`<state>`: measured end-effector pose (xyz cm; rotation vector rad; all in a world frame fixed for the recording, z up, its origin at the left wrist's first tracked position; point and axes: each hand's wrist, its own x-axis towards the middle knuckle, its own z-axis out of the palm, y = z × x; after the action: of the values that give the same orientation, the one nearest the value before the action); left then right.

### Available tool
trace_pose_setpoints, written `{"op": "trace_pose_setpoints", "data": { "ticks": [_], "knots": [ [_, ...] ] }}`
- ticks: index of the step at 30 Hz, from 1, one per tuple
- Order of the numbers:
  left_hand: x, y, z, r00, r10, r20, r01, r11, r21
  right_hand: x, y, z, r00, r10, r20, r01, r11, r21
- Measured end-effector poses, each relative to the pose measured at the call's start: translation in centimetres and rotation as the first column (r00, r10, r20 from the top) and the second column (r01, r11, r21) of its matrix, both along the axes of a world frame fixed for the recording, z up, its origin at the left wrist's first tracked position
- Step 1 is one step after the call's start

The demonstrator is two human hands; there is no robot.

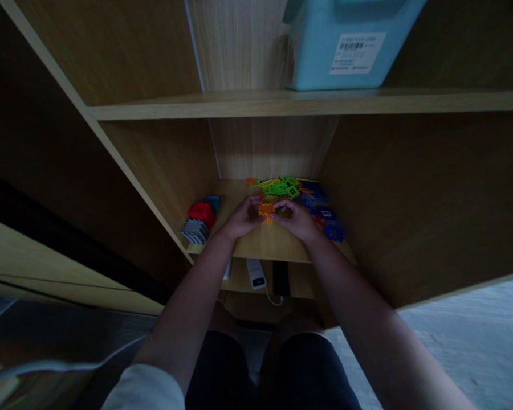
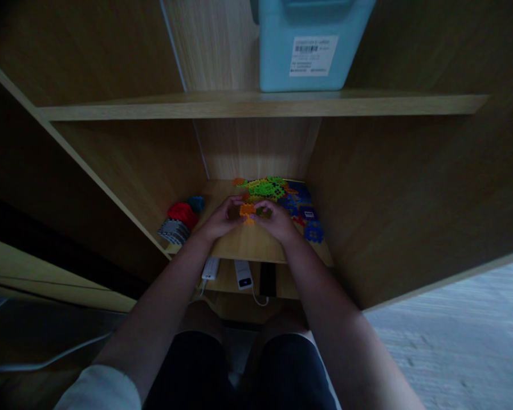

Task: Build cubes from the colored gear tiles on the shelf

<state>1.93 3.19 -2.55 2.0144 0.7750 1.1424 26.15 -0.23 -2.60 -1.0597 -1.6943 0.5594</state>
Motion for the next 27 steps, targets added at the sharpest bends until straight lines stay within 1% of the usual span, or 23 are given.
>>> {"op": "trace_pose_setpoints", "data": {
  "ticks": [4, 9, 11, 13, 15, 16, 17, 19, 20, 21, 22, 23, 27],
  "knots": [
    [0.0, -0.2, 0.3, 1.000, 0.007, -0.011, -0.007, 1.000, 0.001, 0.0, 0.0, 0.0, 1.000, 0.006, 0.005, -0.006, 1.000, 0.011],
    [0.1, -0.4, 0.6, 0.999, 0.039, -0.029, -0.039, 0.999, 0.012, 0.0, -0.3, 0.4, 0.999, -0.037, 0.015, 0.036, 0.998, 0.041],
    [0.2, -0.4, 0.6, 0.996, 0.087, -0.020, -0.087, 0.996, 0.006, 0.1, -0.4, 0.6, 0.996, -0.078, 0.044, 0.075, 0.995, 0.069],
    [0.2, -0.2, 0.6, 0.986, 0.167, -0.004, -0.167, 0.986, 0.001, 0.4, -0.4, 0.8, 0.981, -0.162, 0.107, 0.150, 0.983, 0.109],
    [0.1, -0.1, 0.5, 0.963, 0.269, 0.005, -0.269, 0.963, 0.005, 0.9, -0.3, 0.9, 0.938, -0.291, 0.187, 0.262, 0.951, 0.163],
    [0.0, 0.0, 0.5, 0.948, 0.318, 0.006, -0.318, 0.948, 0.011, 1.2, -0.1, 0.9, 0.903, -0.369, 0.219, 0.332, 0.924, 0.191],
    [-0.1, 0.1, 0.5, 0.934, 0.356, 0.003, -0.356, 0.934, 0.018, 1.4, 0.0, 1.0, 0.859, -0.451, 0.241, 0.407, 0.888, 0.213],
    [-0.2, 0.3, 0.5, 0.916, 0.402, 0.002, -0.402, 0.915, 0.022, 2.0, 0.4, 1.0, 0.758, -0.600, 0.254, 0.554, 0.799, 0.234],
    [-0.3, 0.4, 0.6, 0.912, 0.411, -0.002, -0.411, 0.912, 0.019, 2.2, 0.7, 1.0, 0.713, -0.652, 0.257, 0.611, 0.758, 0.228],
    [-0.3, 0.4, 0.6, 0.909, 0.417, -0.006, -0.417, 0.909, 0.014, 2.4, 0.9, 0.9, 0.678, -0.683, 0.272, 0.650, 0.730, 0.214],
    [-0.3, 0.4, 0.6, 0.907, 0.420, -0.011, -0.420, 0.907, 0.009, 2.5, 1.2, 0.9, 0.656, -0.692, 0.301, 0.669, 0.718, 0.194],
    [-0.3, 0.5, 0.7, 0.906, 0.423, -0.013, -0.423, 0.906, 0.007, 2.6, 1.4, 0.9, 0.644, -0.684, 0.343, 0.673, 0.720, 0.172],
    [-0.1, 0.5, 0.7, 0.913, 0.408, -0.006, -0.408, 0.913, 0.016, 3.2, 2.5, 0.5, 0.627, -0.592, 0.506, 0.636, 0.765, 0.107]
  ]
}}
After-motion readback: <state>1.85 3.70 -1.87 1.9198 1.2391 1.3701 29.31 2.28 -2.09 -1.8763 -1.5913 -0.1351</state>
